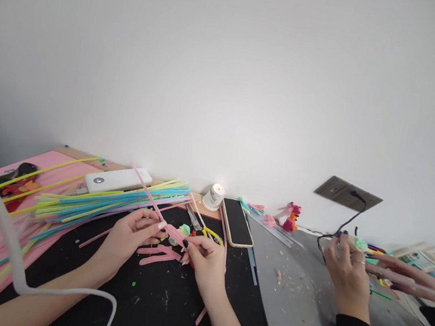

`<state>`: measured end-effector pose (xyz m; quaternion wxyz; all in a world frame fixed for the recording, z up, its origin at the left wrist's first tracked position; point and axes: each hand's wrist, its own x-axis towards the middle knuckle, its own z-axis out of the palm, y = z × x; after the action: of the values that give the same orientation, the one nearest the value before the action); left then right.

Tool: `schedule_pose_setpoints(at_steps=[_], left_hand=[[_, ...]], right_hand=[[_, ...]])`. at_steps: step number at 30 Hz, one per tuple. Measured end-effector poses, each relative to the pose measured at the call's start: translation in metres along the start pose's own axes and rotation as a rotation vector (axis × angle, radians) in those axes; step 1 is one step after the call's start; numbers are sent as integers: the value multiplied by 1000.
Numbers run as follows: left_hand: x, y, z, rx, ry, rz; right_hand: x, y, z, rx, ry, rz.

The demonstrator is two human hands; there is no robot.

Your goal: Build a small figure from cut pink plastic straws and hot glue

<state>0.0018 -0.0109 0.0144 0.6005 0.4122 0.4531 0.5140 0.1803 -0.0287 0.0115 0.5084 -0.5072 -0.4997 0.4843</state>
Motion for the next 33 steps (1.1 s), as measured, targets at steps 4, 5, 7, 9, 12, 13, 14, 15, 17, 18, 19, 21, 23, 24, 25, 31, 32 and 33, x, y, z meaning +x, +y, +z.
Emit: schedule_pose_setpoints(at_steps=[4, 5, 7, 9, 12, 13, 14, 15, 17, 18, 19, 21, 23, 24, 25, 31, 32, 33], left_hand=[[-1, -1, -1, 20, -32, -9], [-1, -1, -1, 21, -33, -10], [-1, -2, -1, 8, -40, -14], [-1, -2, 0, -22, -50, -29], [-1, -1, 1, -71, -57, -50], [-1, -1, 2, -79, -58, -52], [-1, -1, 2, -82, -61, -54], [-1, -1, 2, -82, -63, -54], [-1, -1, 2, -71, -61, -52], [0, -1, 2, -61, -55, -49], [0, -1, 1, -49, -50, -43], [-1, -2, 1, -24, -43, -27], [-1, -3, 0, -7, -44, -12], [-2, -3, 0, -4, -45, -4], [-2, -3, 0, -4, -44, 3], [-1, -2, 2, -14, -37, 29], [-1, -2, 2, -19, -37, 27], [-1, -2, 2, -21, -40, 27]], right_hand=[[-1, 5, 1, -46, -4, -49], [-1, 6, 1, -52, -6, -57], [-1, 6, 2, -45, -10, -55], [-2, 6, 3, -15, -6, -34], [-2, 6, 6, 54, 11, -8], [-1, 6, 6, 77, 18, -6], [-1, 6, 6, 93, 22, -5], [-1, 6, 7, 102, 26, -5], [-1, 6, 7, 104, 32, -3], [-1, 5, 6, 100, 37, -3], [-1, 5, 6, 96, 41, -3], [-2, 4, 6, 87, 45, -2], [-2, 4, 6, 74, 45, -2], [-2, 4, 6, 68, 43, -2], [-2, 4, 6, 65, 40, -3], [-2, 5, 6, 50, 30, -10], [-2, 5, 6, 45, 31, -10], [-2, 4, 6, 37, 32, -10]])
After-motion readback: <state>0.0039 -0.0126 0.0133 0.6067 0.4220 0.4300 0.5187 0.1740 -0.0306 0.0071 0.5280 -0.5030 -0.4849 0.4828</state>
